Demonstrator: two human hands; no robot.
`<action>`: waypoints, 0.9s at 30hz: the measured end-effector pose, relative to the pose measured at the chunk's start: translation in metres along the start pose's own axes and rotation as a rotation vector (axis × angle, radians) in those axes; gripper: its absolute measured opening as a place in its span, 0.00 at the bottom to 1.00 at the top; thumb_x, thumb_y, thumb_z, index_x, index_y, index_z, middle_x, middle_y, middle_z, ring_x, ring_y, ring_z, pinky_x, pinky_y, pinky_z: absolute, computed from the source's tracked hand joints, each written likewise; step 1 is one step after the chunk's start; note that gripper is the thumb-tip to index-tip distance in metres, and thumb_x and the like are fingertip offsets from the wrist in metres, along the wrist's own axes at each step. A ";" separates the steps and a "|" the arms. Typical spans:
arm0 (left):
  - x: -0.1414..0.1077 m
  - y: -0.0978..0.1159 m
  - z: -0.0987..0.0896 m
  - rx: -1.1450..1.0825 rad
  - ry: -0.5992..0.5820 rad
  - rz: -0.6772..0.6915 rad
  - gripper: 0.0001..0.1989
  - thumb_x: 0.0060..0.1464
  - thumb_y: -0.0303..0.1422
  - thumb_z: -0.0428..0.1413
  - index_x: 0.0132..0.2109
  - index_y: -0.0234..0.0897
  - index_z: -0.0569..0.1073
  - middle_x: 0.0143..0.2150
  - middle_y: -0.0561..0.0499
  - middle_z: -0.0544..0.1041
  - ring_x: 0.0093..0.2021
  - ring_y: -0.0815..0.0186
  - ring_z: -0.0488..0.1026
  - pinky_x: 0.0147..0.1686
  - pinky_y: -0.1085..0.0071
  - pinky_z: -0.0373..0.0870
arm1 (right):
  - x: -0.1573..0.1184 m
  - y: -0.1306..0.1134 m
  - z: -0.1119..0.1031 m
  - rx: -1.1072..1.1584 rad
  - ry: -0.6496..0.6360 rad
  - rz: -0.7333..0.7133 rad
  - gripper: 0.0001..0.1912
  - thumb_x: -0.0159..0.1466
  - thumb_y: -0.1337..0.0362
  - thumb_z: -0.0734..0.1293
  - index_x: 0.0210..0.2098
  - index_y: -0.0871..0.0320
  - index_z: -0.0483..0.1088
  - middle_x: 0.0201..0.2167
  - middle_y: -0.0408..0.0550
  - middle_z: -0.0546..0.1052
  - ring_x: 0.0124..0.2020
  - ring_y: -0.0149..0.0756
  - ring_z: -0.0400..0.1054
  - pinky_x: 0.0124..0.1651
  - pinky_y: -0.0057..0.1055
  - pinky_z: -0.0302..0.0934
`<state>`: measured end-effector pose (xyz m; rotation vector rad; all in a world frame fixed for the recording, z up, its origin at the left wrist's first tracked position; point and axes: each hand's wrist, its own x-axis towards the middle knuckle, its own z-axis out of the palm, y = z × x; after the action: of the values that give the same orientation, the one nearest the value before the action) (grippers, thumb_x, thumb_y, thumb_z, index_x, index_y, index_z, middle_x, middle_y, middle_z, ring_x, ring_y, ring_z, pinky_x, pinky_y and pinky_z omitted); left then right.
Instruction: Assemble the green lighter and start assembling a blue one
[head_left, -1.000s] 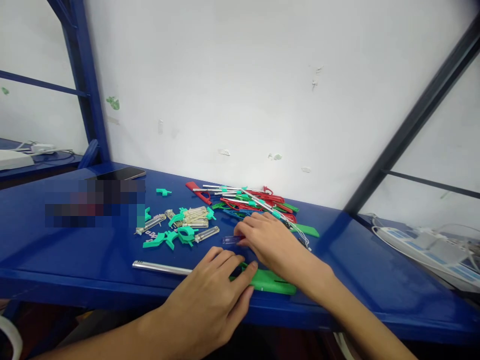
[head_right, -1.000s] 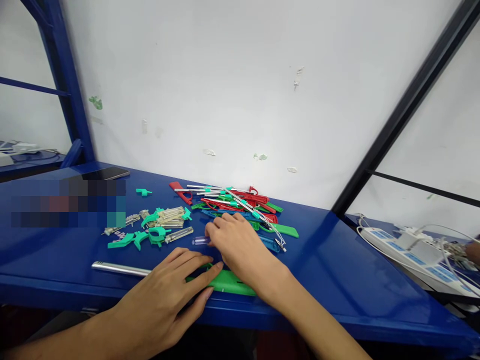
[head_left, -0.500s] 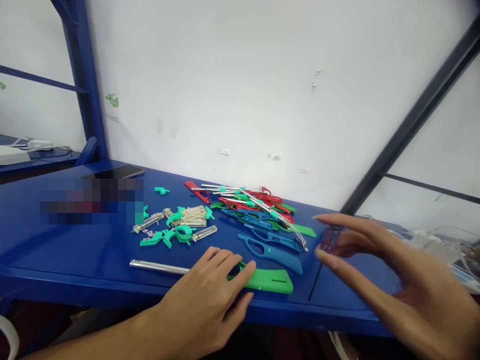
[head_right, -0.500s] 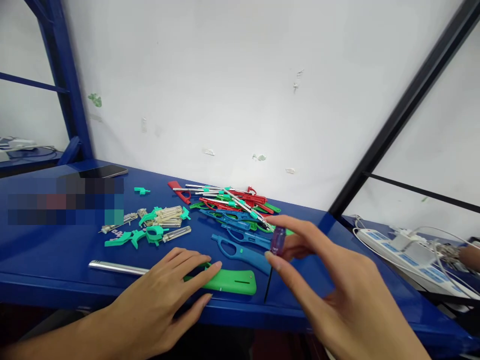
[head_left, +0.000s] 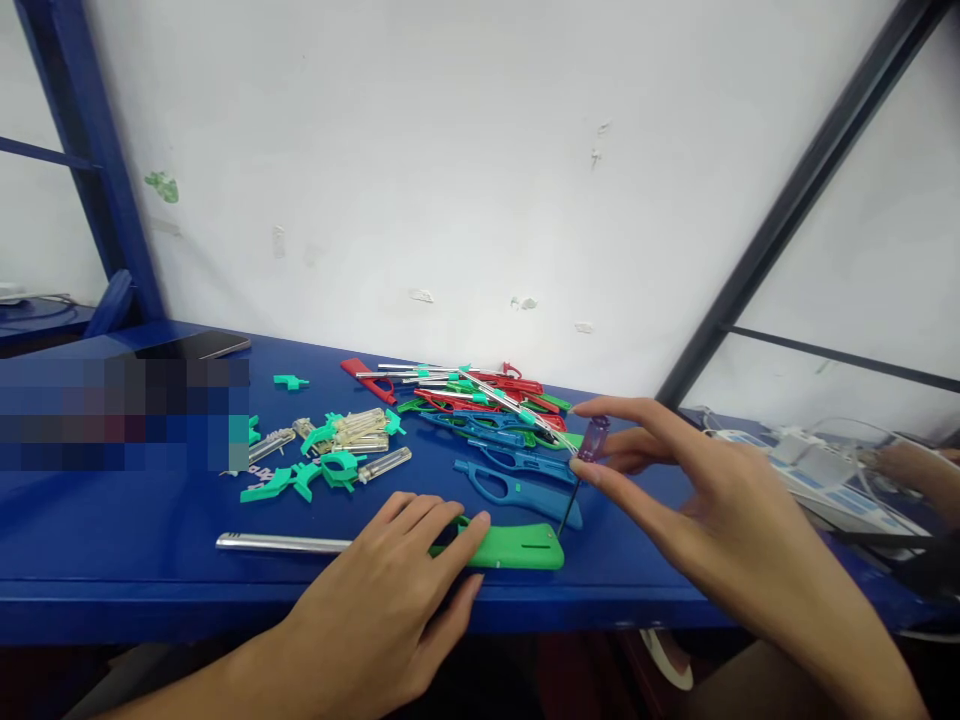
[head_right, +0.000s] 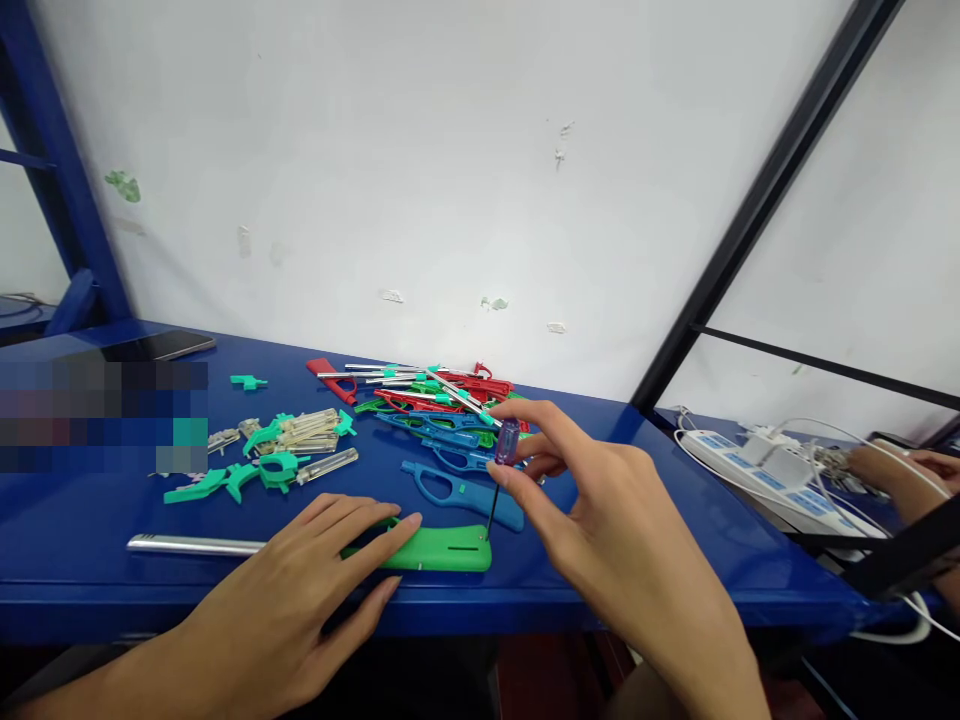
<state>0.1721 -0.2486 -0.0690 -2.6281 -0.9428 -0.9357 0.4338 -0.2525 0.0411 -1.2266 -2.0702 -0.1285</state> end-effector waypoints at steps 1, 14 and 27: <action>0.000 0.000 0.000 0.002 0.003 0.000 0.19 0.73 0.29 0.50 0.65 0.34 0.74 0.54 0.41 0.82 0.52 0.49 0.80 0.53 0.47 0.79 | 0.001 -0.001 0.001 0.010 -0.007 -0.009 0.13 0.72 0.57 0.70 0.56 0.46 0.75 0.32 0.41 0.87 0.34 0.45 0.86 0.36 0.33 0.78; -0.002 0.001 0.001 0.011 0.023 0.003 0.19 0.72 0.28 0.50 0.65 0.35 0.74 0.54 0.40 0.83 0.52 0.49 0.81 0.53 0.47 0.79 | 0.004 -0.005 0.005 0.040 -0.016 -0.023 0.13 0.73 0.60 0.70 0.56 0.46 0.74 0.32 0.38 0.87 0.33 0.40 0.85 0.38 0.31 0.79; -0.001 0.000 0.000 0.031 0.050 0.016 0.19 0.72 0.28 0.49 0.63 0.35 0.76 0.53 0.41 0.84 0.50 0.51 0.82 0.51 0.50 0.80 | 0.010 0.003 0.005 0.095 -0.058 0.057 0.15 0.72 0.60 0.71 0.57 0.48 0.76 0.31 0.40 0.86 0.31 0.41 0.85 0.37 0.31 0.78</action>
<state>0.1721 -0.2491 -0.0697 -2.5698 -0.9160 -0.9709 0.4302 -0.2415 0.0428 -1.2431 -2.0642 0.0325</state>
